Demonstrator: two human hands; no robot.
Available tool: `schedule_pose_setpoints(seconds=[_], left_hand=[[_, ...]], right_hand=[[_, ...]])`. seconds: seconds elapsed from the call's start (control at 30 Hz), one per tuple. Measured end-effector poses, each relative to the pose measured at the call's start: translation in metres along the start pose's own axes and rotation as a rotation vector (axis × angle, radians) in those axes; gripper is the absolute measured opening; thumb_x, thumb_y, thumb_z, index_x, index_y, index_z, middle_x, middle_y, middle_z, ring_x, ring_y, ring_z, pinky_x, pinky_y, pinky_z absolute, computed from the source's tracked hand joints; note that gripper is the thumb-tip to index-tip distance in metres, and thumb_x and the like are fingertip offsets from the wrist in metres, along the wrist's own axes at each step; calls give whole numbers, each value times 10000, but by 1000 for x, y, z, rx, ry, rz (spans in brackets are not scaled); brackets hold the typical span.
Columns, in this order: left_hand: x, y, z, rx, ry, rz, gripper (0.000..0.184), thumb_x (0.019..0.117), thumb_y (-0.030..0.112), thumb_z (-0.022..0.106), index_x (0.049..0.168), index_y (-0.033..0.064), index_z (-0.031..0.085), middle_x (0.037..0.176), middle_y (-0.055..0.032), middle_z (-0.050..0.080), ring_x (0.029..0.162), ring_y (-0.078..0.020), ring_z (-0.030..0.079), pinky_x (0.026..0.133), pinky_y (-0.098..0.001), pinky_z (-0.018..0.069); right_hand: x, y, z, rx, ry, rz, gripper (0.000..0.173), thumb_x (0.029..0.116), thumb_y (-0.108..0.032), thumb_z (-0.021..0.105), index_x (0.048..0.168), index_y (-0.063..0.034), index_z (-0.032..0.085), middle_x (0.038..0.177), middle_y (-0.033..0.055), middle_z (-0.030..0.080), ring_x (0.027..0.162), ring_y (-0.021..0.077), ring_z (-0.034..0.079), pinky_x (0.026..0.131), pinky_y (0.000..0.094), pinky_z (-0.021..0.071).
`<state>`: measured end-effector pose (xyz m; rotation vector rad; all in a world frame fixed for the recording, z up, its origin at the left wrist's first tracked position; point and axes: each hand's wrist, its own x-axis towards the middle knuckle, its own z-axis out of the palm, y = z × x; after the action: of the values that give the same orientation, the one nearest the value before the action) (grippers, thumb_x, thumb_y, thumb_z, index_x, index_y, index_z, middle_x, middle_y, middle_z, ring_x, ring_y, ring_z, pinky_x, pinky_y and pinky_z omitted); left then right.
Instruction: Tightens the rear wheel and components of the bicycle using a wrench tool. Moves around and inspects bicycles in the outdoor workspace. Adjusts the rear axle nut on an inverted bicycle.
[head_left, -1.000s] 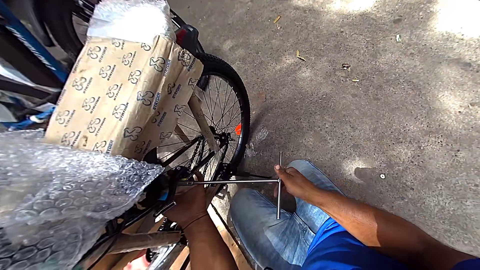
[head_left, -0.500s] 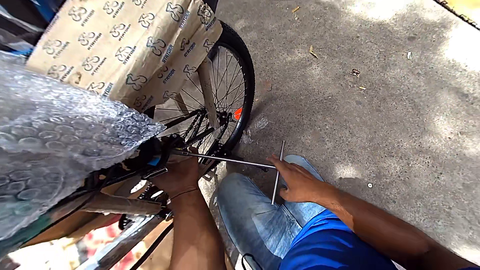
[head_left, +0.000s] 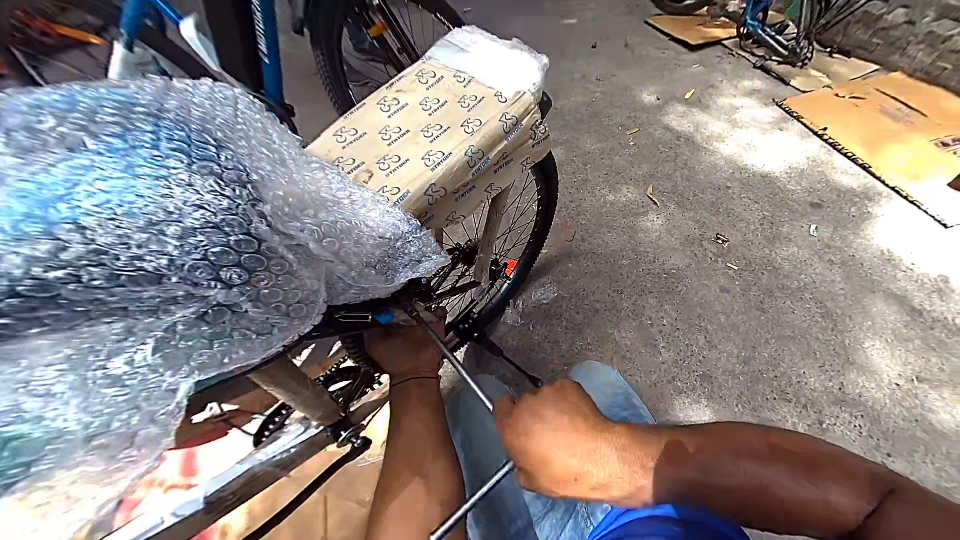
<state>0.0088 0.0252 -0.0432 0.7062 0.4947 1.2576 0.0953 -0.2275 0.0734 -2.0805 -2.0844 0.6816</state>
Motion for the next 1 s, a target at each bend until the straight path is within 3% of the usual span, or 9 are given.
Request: schedule_pose_setpoints(seconds=[0.07,0.2,0.47,0.6,0.73,0.8,0.9,0.93,1.0], left_hand=[[3,2,-6,-39,-33,-5,546,1033,525,118,1108,244,580,1098,25,650,1076,-180,615,923,-552,495],[2,4,-15,-11,-25,-45,524,1038,499,123,1100,227,566,1073,20,645,1068,-178,616,958,-553,484],[7,-7,-24,17,-44,18,458,1048,425,152,1116,197,542,1050,18,618,1057,-150,597,980,-514,475],[8,-9,-24,42,-34,21,488,1043,465,127,1051,188,528,936,3,598,961,-167,601,919,-513,496],[-1,-3,-14,88,-40,-34,551,1042,497,44,1087,209,512,1010,30,592,1035,-135,589,999,-467,464],[-1,-3,-14,100,-36,-32,545,1046,479,48,1123,198,509,1053,17,594,1059,-144,593,1009,-464,469],[-1,-3,-13,88,-58,-60,581,1030,473,3,1101,207,514,1058,23,610,1059,-136,600,992,-415,476],[1,-3,-15,86,-61,-61,580,1029,479,10,1073,212,523,1023,29,616,1029,-129,606,975,-407,481],[2,-4,-17,89,-70,-54,584,1029,500,25,1062,215,533,1002,29,621,1007,-130,609,953,-411,489]], right_hand=[[2,-19,-8,0,-52,29,338,804,-104,755,1090,-14,600,817,155,642,722,368,665,542,539,515],[0,-5,0,-38,-45,62,440,780,-160,771,1159,-44,580,807,129,649,719,344,669,560,521,513],[-5,0,10,90,66,2,342,804,-176,770,1087,-60,617,791,98,650,713,306,666,554,491,509],[-4,8,17,152,143,-67,261,805,-164,763,1024,-73,655,782,76,652,702,278,657,559,468,507],[-3,12,19,174,151,-101,201,849,-164,723,1020,-77,663,770,74,651,696,276,653,576,469,509],[-3,14,23,150,187,-111,243,870,-161,698,1090,-63,663,758,70,651,686,264,652,594,450,513],[0,21,40,121,309,-137,474,971,-141,582,1436,-62,541,745,70,665,706,255,665,668,421,527],[1,24,48,117,366,-146,507,996,-141,547,1498,-89,496,744,67,662,710,252,662,670,410,524],[4,30,64,113,484,-153,463,1010,-151,524,1471,-116,538,780,60,678,711,235,665,651,385,529]])
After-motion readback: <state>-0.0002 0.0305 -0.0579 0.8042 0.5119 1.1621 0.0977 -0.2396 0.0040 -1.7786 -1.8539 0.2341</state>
